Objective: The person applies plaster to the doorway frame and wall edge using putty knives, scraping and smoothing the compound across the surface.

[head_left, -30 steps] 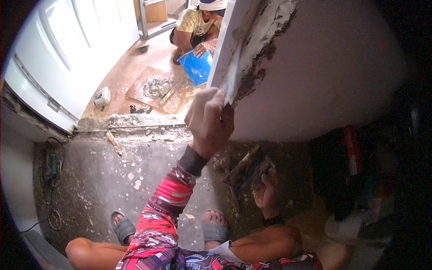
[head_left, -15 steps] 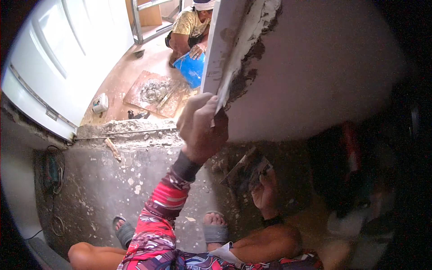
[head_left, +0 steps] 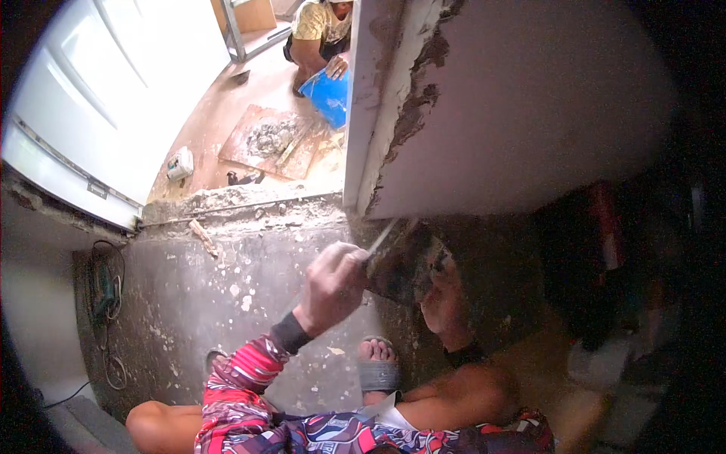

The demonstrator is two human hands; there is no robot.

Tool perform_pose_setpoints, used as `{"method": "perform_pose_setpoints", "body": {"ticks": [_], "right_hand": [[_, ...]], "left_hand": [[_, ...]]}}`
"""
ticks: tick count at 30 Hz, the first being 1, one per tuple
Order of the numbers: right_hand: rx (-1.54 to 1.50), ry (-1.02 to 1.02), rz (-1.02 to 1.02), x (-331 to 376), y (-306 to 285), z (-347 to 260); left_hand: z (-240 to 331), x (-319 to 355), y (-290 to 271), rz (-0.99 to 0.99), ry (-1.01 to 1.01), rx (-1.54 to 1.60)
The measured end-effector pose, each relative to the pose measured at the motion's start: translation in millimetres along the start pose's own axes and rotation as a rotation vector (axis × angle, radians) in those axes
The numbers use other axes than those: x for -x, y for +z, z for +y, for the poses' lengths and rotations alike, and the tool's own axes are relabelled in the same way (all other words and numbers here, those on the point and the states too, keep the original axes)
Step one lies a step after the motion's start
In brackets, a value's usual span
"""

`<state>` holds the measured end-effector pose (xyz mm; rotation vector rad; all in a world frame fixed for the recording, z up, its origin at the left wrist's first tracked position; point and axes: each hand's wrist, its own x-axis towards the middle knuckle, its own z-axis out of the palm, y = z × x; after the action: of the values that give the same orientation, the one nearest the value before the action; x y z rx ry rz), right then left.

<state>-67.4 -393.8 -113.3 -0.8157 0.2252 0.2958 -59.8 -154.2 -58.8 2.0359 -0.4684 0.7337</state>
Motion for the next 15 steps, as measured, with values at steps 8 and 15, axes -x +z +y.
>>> {"method": "perform_pose_setpoints", "body": {"ticks": [8, 15], "right_hand": [[1.013, -0.304, 0.114, -13, -35, 15], [0.004, -0.176, 0.144, -13, -3, -20]], "left_hand": [[17, 38, 11, -0.311, 0.124, -0.072], [-33, 42, -26, -0.187, 0.145, 0.163]]}}
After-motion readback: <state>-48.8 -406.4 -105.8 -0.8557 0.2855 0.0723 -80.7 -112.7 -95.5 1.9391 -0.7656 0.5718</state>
